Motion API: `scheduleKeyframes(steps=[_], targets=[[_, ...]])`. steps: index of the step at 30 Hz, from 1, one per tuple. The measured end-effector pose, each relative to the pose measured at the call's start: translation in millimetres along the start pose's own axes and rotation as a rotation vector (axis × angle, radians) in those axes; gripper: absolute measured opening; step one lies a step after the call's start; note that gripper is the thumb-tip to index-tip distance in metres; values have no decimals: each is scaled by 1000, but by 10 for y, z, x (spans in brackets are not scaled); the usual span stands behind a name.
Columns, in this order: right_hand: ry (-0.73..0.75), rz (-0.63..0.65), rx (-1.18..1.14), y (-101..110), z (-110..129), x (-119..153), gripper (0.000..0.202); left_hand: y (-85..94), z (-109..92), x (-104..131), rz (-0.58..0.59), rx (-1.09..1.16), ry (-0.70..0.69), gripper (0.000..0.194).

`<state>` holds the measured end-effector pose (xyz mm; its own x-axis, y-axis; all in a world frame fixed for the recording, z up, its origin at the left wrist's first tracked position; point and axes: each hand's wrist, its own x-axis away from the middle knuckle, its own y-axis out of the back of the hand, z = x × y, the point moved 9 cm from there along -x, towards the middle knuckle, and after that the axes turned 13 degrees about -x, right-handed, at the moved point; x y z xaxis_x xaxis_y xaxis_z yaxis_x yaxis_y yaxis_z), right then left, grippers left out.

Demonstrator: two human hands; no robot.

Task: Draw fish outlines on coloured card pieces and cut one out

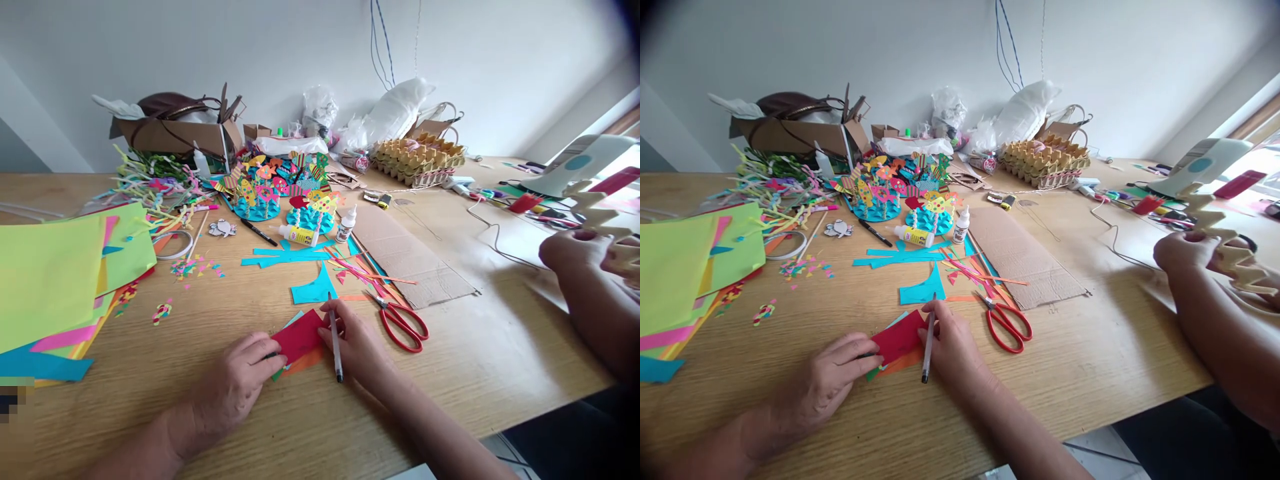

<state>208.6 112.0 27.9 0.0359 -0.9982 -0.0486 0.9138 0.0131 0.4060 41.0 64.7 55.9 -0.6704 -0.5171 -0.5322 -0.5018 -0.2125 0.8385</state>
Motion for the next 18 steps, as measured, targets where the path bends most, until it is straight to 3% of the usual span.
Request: scheduleKeyframes(steps=[5, 7, 10, 18], targets=[[286, -146, 91, 237, 423, 162, 8, -101, -21, 13, 94, -97, -17, 39], [306, -76, 40, 169, 506, 223, 12, -122, -30, 15, 122, -105, -23, 38], [279, 142, -72, -119, 502, 266, 21, -157, -30, 21, 159, -100, -15, 36], [223, 118, -126, -287, 300, 183, 13, -111, -87, -19, 150, -98, -40, 39]])
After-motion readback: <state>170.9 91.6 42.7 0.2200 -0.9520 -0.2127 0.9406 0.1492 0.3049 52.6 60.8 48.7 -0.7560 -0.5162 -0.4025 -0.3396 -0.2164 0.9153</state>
